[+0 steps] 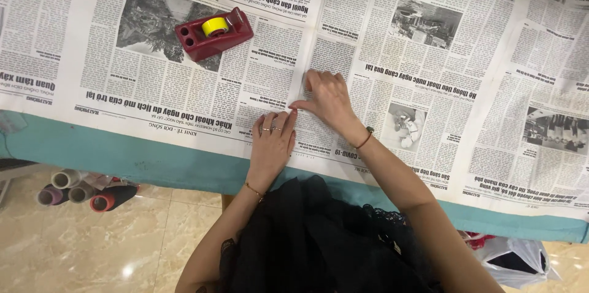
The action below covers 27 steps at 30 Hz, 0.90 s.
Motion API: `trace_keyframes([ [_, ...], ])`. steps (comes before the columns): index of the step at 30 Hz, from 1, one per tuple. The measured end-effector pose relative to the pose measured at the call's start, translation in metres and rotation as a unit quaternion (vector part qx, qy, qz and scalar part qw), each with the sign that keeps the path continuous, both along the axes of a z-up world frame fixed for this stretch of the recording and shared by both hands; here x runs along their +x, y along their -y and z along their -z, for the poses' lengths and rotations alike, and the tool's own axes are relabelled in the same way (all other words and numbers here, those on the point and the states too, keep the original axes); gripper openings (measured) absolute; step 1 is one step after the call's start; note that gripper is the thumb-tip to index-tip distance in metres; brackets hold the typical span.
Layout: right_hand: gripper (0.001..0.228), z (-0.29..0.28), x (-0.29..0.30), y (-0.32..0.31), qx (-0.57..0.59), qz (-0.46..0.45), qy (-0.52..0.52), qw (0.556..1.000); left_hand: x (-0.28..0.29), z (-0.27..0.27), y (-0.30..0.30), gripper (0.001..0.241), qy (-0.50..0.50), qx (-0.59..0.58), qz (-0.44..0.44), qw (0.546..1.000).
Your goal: The recorder is taping together multiple sheets of newspaper to create a larger pattern or template on a workbench.
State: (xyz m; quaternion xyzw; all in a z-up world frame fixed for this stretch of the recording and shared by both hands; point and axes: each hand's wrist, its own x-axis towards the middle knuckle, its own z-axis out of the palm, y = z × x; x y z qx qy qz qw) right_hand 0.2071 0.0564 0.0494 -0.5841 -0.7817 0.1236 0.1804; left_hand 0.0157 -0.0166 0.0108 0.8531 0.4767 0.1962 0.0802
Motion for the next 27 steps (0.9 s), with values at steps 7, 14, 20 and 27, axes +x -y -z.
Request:
trace_keyframes([
  [7,0.056,0.002,0.005,-0.004,0.069,0.026,-0.033,0.997,0.0,0.003,-0.001,0.049,0.002,-0.001,-0.002,1.0],
  [14,0.047,0.018,0.025,-0.029,0.066,0.085,-0.043,0.993,-0.002,0.005,0.002,0.05,0.012,0.004,-0.003,1.0],
  [20,0.024,0.006,0.011,-0.067,0.078,0.095,-0.095,0.988,-0.006,0.004,0.003,0.055,0.044,0.022,-0.004,0.999],
  [27,0.025,-0.024,-0.059,-0.13,0.059,-0.073,-0.166,0.982,-0.035,-0.007,-0.056,0.06,0.121,0.007,-0.037,0.992],
])
